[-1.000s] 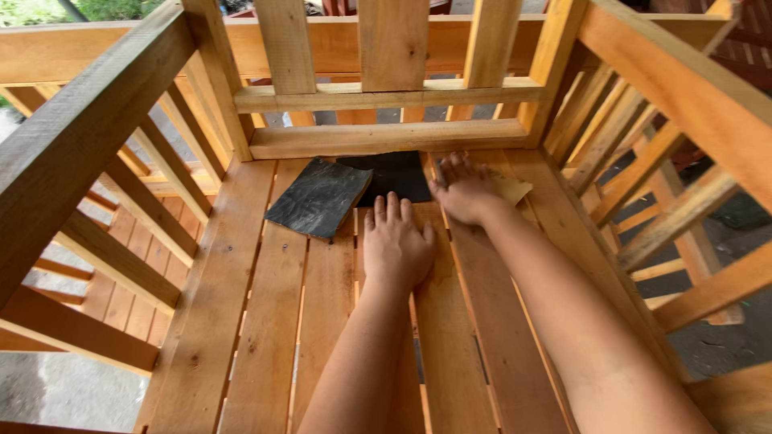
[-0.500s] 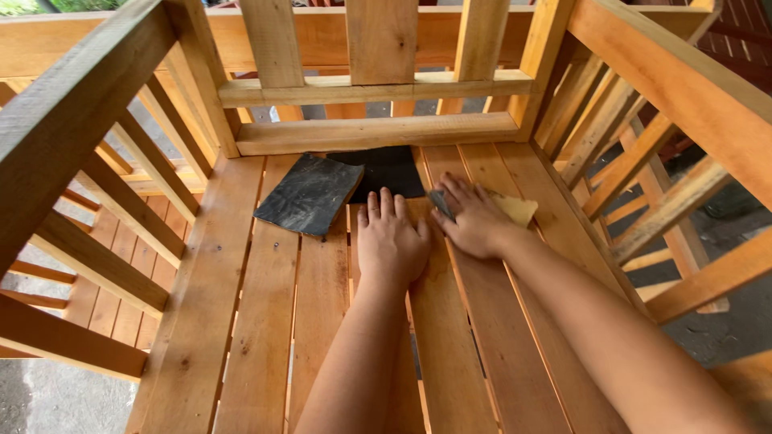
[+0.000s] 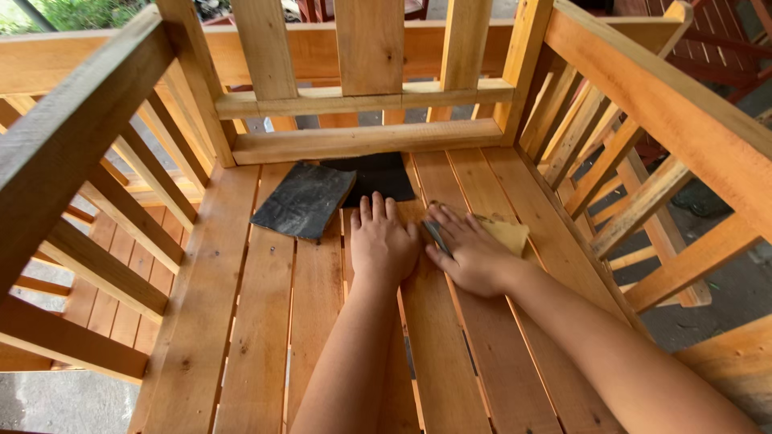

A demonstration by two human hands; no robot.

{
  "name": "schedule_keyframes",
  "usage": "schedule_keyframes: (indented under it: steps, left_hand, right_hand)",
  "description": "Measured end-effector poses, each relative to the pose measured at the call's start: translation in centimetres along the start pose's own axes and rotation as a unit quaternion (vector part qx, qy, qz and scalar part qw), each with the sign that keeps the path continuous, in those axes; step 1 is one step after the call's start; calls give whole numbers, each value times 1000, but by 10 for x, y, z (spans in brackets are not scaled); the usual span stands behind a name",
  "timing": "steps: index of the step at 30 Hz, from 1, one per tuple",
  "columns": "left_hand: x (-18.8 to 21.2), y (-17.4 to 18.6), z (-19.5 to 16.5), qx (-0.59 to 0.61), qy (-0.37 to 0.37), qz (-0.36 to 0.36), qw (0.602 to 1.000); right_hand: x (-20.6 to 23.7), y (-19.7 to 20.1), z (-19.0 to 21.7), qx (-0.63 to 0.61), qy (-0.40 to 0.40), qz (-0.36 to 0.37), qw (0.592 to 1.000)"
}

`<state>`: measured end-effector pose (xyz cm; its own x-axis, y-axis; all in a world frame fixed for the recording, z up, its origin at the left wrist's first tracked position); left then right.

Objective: The person sands the slatted seat of a wooden chair, rubbing sandpaper and a dark abrasive pad back and forth across the wood planks by hand. They reposition the abrasive sheets, pick up and turn over a sanding pad, and continue sanding different areas of the seat surface.

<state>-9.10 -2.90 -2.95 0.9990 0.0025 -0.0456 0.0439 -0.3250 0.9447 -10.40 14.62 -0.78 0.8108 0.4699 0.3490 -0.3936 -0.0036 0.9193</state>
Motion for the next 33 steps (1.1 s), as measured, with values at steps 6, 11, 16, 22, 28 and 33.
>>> schedule_keyframes:
  steps: [6,11,16,22,28,33]
  left_hand:
    - [3,-6,1,4,1,-7,1000]
    - [1,-2,3,13,11,-6,1000]
    - [0,-3,4,33,6,-23,999]
    - [-2,-9,6,22,6,-23,999]
    - [5,-10,6,-2,25,2,1000]
    - [30,-5,5,-11,28,69,997]
  right_hand:
    - [4,2,0,18,-8,15,1000]
    - [-91,1,-18,-1,-59,-20,998]
    - [-153,6,-20,31,-101,-43,994]
    - [-80,-4,-1,37,-69,-17,997]
    - [74,-1,34,65,-23,36,997]
    - [125,0,42,64,-34,55,996]
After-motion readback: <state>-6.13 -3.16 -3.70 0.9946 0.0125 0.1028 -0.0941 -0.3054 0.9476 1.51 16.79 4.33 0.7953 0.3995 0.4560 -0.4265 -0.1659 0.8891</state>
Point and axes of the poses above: each hand's wrist, its own x-axis away from the middle knuckle, its own y-axis out of the back of the hand, z = x × y, the point moved 1 cm from there along -x, towards the middle knuckle, and after that the axes turned 7 degrees about -y, right-handed, at the moved point
